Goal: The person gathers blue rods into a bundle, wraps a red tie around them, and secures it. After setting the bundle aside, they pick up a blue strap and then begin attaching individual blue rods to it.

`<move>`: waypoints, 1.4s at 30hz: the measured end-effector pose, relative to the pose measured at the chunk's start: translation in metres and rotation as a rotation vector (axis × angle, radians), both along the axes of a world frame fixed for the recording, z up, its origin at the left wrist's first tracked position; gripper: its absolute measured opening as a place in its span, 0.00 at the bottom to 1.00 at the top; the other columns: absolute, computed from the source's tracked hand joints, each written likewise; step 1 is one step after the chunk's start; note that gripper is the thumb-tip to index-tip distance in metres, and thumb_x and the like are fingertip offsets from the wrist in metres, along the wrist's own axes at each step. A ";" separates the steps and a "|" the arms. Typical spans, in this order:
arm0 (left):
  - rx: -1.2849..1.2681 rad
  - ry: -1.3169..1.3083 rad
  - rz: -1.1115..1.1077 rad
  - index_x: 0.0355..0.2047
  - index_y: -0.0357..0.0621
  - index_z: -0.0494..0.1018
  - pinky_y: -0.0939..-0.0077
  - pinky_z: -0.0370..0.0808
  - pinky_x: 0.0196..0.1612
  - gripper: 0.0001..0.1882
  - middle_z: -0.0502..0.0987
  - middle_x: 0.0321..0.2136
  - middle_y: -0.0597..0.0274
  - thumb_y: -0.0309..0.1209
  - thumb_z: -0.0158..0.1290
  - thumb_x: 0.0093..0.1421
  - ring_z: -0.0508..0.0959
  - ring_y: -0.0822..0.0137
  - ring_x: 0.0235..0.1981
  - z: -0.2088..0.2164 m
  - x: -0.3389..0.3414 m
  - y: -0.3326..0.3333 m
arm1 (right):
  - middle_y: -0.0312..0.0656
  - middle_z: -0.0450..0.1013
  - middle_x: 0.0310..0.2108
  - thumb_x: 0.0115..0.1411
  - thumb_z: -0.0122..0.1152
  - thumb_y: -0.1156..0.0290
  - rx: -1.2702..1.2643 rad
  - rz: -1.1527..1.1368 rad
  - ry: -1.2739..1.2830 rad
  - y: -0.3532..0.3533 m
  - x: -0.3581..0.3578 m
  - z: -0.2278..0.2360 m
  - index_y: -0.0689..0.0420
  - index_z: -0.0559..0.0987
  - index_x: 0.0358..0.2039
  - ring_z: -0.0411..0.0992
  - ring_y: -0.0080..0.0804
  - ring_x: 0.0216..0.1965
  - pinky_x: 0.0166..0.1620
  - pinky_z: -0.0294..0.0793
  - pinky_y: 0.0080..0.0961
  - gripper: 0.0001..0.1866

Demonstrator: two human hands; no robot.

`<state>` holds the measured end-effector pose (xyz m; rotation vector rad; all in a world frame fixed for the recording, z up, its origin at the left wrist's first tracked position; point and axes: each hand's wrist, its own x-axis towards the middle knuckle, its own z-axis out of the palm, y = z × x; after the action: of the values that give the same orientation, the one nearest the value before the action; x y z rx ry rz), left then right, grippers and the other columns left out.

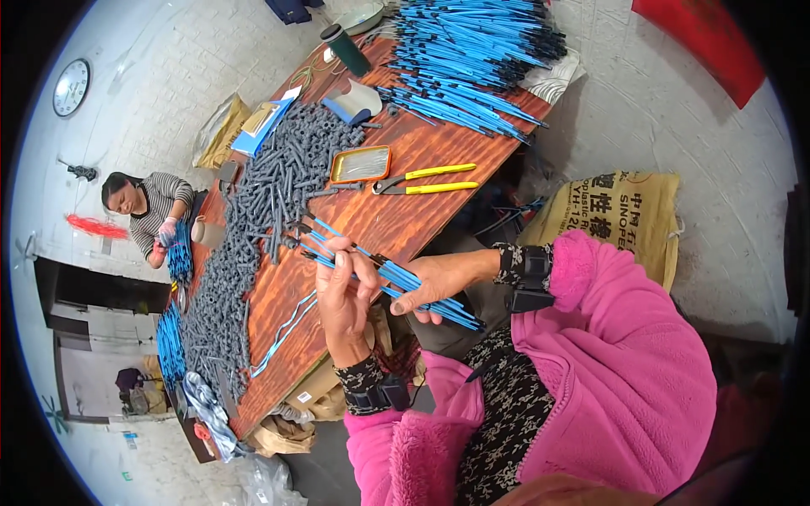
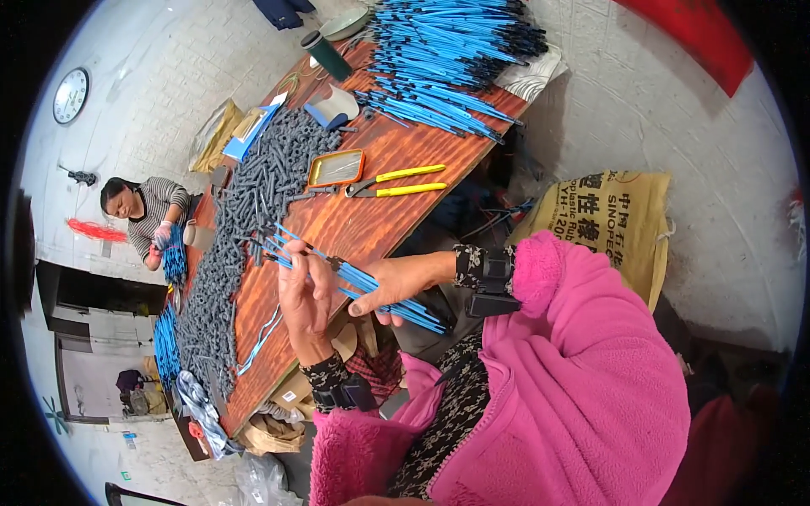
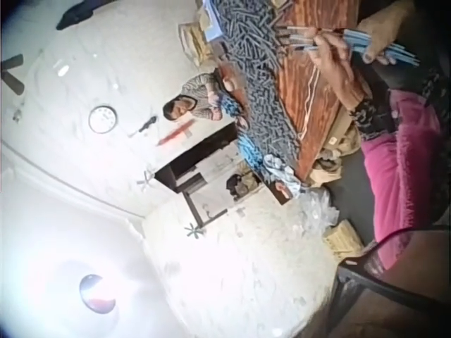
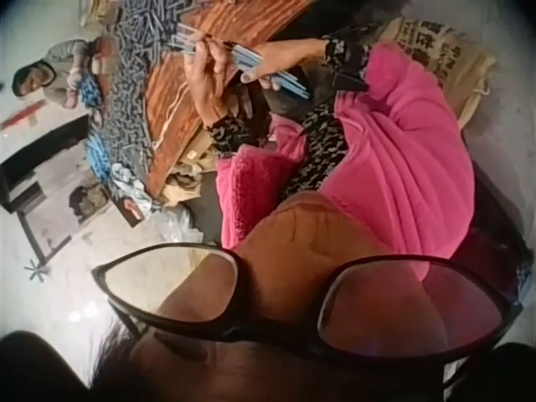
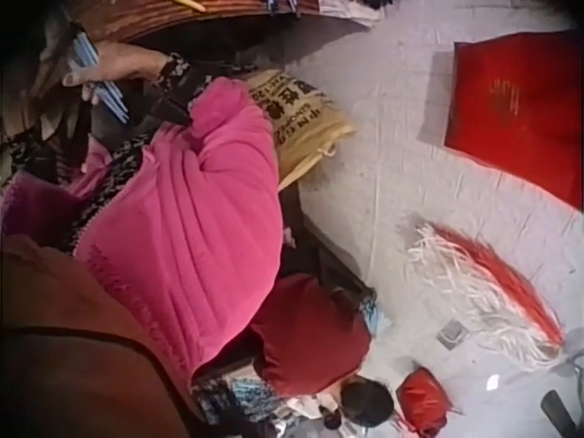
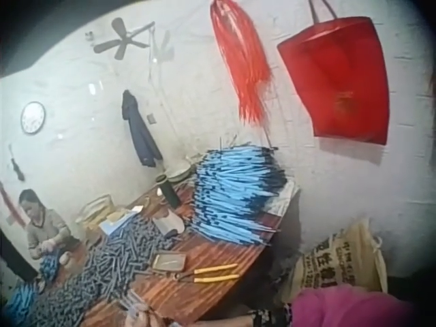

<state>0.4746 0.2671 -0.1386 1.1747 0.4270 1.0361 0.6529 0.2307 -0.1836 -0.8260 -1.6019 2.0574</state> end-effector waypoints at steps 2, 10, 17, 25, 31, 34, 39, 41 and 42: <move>-0.020 0.022 -0.015 0.46 0.43 0.68 0.83 0.54 0.19 0.11 0.62 0.16 0.70 0.36 0.43 0.70 0.56 0.78 0.14 -0.009 0.002 0.002 | 0.40 0.74 0.28 0.58 0.63 0.51 0.190 -0.085 -0.036 0.005 0.003 -0.017 0.62 0.70 0.40 0.76 0.26 0.27 0.32 0.76 0.23 0.25; -0.190 -0.338 0.437 0.46 0.42 0.68 0.85 0.50 0.17 0.13 0.59 0.18 0.73 0.37 0.42 0.71 0.55 0.81 0.16 -0.040 -0.035 0.061 | 0.45 0.74 0.31 0.57 0.57 0.63 1.250 -1.322 -1.060 0.044 0.153 -0.044 0.55 0.76 0.35 0.74 0.46 0.33 0.35 0.73 0.41 0.10; -0.285 -0.353 0.319 0.45 0.42 0.69 0.86 0.50 0.16 0.12 0.59 0.19 0.74 0.37 0.42 0.71 0.55 0.81 0.16 -0.056 -0.027 0.071 | 0.48 0.74 0.31 0.57 0.57 0.64 1.032 -1.154 -1.364 0.059 0.223 -0.064 0.58 0.74 0.30 0.74 0.49 0.32 0.33 0.72 0.45 0.10; -0.270 -0.395 0.259 0.43 0.43 0.70 0.86 0.51 0.17 0.12 0.58 0.19 0.74 0.36 0.42 0.71 0.54 0.81 0.16 -0.049 -0.033 0.058 | 0.49 0.75 0.28 0.58 0.58 0.60 0.994 -1.225 -1.121 0.075 0.219 -0.050 0.58 0.74 0.28 0.74 0.51 0.33 0.33 0.71 0.46 0.14; -0.280 -0.385 0.305 0.43 0.43 0.70 0.85 0.51 0.17 0.11 0.58 0.19 0.75 0.36 0.43 0.70 0.55 0.81 0.16 -0.055 -0.032 0.051 | 0.50 0.75 0.30 0.57 0.59 0.58 1.111 -0.901 -1.326 0.090 0.223 -0.045 0.58 0.74 0.30 0.75 0.52 0.34 0.33 0.71 0.46 0.15; -0.290 -0.393 0.315 0.43 0.43 0.70 0.86 0.51 0.17 0.10 0.58 0.19 0.75 0.36 0.44 0.70 0.55 0.81 0.16 -0.058 -0.037 0.047 | 0.47 0.74 0.31 0.58 0.60 0.60 1.203 -1.207 -1.240 0.094 0.227 -0.047 0.59 0.72 0.33 0.73 0.48 0.30 0.33 0.71 0.41 0.15; -0.291 -0.406 0.357 0.43 0.43 0.70 0.86 0.51 0.17 0.10 0.59 0.19 0.75 0.36 0.45 0.70 0.55 0.81 0.16 -0.052 -0.048 0.046 | 0.43 0.73 0.28 0.59 0.59 0.62 1.026 -1.300 -0.846 0.091 0.218 -0.056 0.59 0.73 0.34 0.73 0.37 0.27 0.32 0.71 0.34 0.13; -0.299 -0.402 0.314 0.42 0.44 0.70 0.86 0.52 0.18 0.10 0.59 0.19 0.74 0.35 0.45 0.70 0.55 0.81 0.17 -0.051 -0.042 0.048 | 0.47 0.74 0.30 0.58 0.59 0.59 0.752 -1.284 -0.605 0.087 0.220 -0.063 0.58 0.74 0.35 0.74 0.44 0.29 0.33 0.71 0.36 0.15; -0.302 -0.399 0.292 0.42 0.44 0.70 0.86 0.52 0.18 0.10 0.59 0.20 0.74 0.35 0.45 0.70 0.56 0.81 0.17 -0.052 -0.042 0.047 | 0.48 0.75 0.30 0.58 0.59 0.57 0.613 -1.267 -0.488 0.088 0.221 -0.066 0.57 0.75 0.36 0.74 0.48 0.29 0.34 0.71 0.37 0.16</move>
<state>0.4326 0.3144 -0.1903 0.6264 0.4257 1.3712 0.8741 0.3191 -0.2497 -1.5663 -1.1984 0.4770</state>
